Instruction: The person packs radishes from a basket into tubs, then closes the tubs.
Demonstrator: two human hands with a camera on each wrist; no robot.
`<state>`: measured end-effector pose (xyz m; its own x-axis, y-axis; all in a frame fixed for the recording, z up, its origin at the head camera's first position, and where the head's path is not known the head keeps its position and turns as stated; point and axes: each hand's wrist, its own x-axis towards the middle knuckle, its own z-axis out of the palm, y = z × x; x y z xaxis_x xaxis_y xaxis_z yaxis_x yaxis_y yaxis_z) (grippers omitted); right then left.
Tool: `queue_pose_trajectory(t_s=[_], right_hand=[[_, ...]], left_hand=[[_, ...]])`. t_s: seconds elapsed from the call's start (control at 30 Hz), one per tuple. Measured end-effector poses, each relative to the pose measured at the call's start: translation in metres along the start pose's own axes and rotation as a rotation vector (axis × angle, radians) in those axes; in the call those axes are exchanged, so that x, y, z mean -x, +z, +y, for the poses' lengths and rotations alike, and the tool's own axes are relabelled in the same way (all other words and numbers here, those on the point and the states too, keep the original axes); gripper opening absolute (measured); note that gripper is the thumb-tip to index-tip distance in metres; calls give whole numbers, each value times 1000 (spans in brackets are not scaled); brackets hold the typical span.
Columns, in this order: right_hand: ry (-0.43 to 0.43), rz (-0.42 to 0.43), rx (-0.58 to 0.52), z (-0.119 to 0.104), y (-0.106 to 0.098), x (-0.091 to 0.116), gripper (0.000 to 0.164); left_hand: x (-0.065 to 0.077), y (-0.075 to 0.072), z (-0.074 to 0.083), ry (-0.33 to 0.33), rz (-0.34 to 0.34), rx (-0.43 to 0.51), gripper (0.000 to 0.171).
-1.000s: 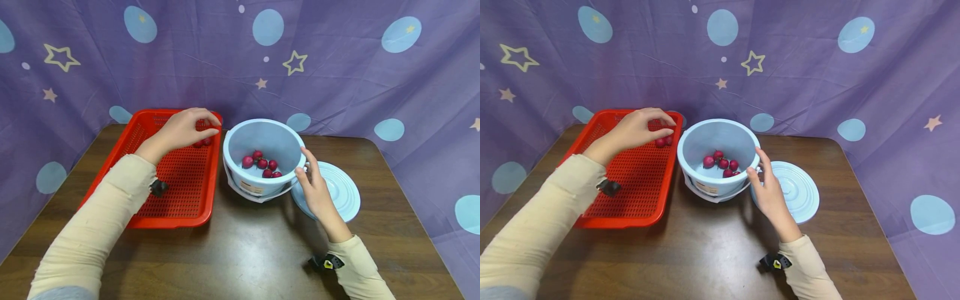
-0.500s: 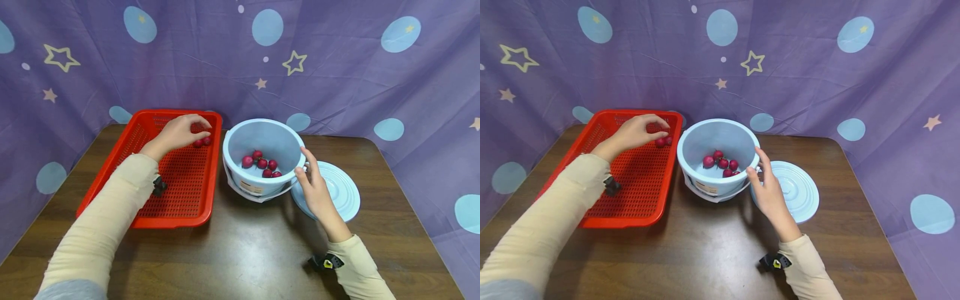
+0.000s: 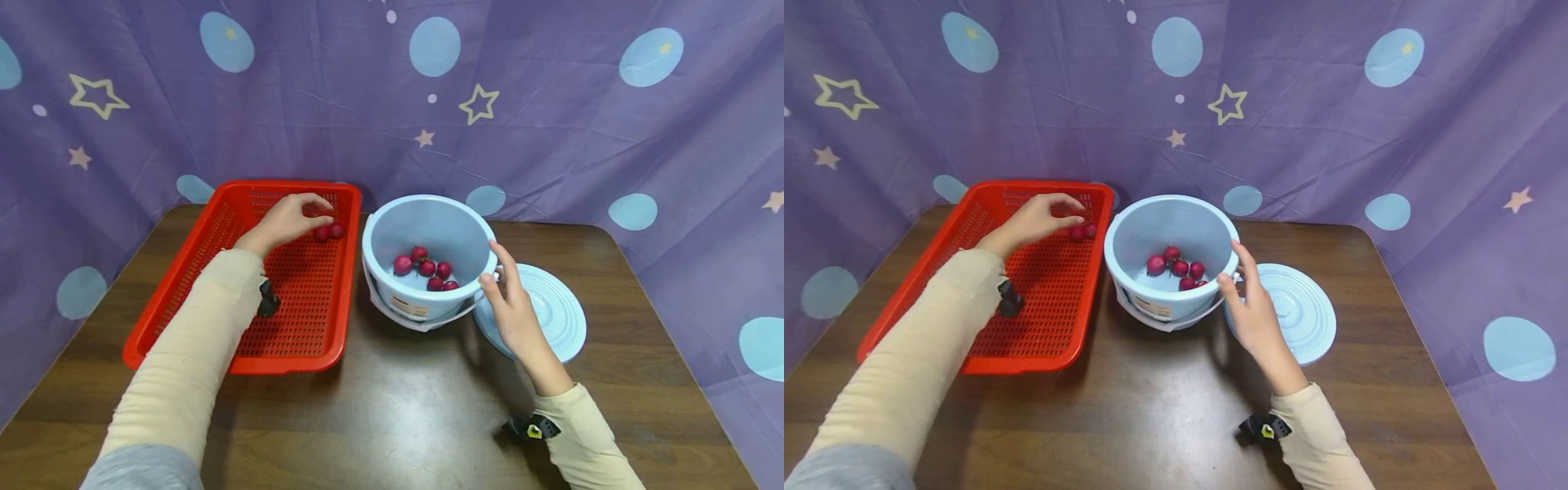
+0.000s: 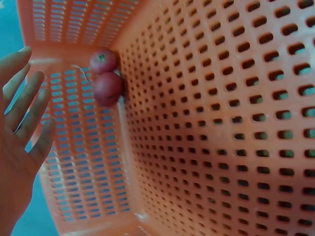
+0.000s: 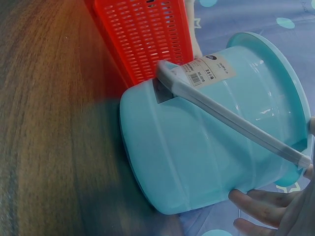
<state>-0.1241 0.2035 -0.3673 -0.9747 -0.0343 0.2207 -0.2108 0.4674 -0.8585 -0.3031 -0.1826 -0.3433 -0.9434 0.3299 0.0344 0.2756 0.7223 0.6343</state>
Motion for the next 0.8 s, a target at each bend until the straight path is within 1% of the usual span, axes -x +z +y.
queue_pose_trajectory(t_s=[0.13, 0.23, 0.43, 0.57, 0.73, 0.8], right_hand=[[7, -2, -2, 0, 0, 1, 56], [9, -2, 2, 0, 0, 1, 56], [1, -1, 5, 0, 0, 0, 56], [2, -4, 3, 0, -1, 0, 56], [3, -5, -6, -1, 0, 0, 56], [3, -5, -8, -1, 0, 0, 56]], left_hand=[[-1, 2, -9, -48, -14, -14, 35], [-1, 4, -15, -64, -36, -28, 37], [1, 8, -22, -52, -54, -40, 40], [1, 11, -24, -49, -73, -50, 40], [-2, 18, -27, -42, -98, -42, 39], [-4, 20, -28, -28, -101, -51, 38]])
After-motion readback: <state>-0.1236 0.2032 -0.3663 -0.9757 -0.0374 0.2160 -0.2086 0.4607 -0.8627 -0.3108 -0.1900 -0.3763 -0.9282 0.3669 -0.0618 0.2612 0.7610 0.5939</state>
